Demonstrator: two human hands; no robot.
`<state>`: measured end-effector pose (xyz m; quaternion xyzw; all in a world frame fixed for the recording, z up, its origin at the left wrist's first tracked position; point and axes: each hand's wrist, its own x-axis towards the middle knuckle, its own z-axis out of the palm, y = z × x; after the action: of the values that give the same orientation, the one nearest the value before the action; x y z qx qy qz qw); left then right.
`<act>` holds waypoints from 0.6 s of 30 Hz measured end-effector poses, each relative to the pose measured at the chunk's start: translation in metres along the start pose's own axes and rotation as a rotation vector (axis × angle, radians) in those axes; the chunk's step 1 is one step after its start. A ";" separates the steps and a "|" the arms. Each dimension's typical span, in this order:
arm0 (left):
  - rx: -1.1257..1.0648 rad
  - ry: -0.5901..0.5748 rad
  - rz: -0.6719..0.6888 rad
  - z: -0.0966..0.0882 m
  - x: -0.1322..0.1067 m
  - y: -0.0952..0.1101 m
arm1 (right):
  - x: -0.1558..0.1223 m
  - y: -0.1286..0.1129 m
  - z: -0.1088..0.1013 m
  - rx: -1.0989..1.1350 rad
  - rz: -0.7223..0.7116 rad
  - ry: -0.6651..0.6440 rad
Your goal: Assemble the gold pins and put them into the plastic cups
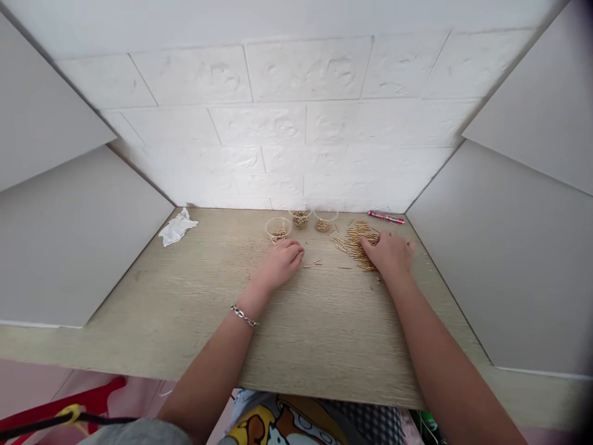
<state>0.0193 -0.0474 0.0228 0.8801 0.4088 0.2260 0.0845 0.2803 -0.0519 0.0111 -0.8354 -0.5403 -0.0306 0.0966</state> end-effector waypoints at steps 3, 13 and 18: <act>0.021 -0.028 0.017 0.002 0.000 0.002 | 0.002 0.004 -0.001 0.046 0.026 0.005; -0.001 0.045 0.010 0.001 0.001 0.004 | 0.006 0.009 0.000 0.177 0.034 0.035; -0.011 0.081 0.024 0.003 0.001 0.007 | 0.002 0.009 -0.003 0.187 -0.024 0.119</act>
<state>0.0260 -0.0515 0.0230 0.8747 0.4001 0.2646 0.0699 0.2900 -0.0542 0.0130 -0.8128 -0.5440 -0.0308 0.2060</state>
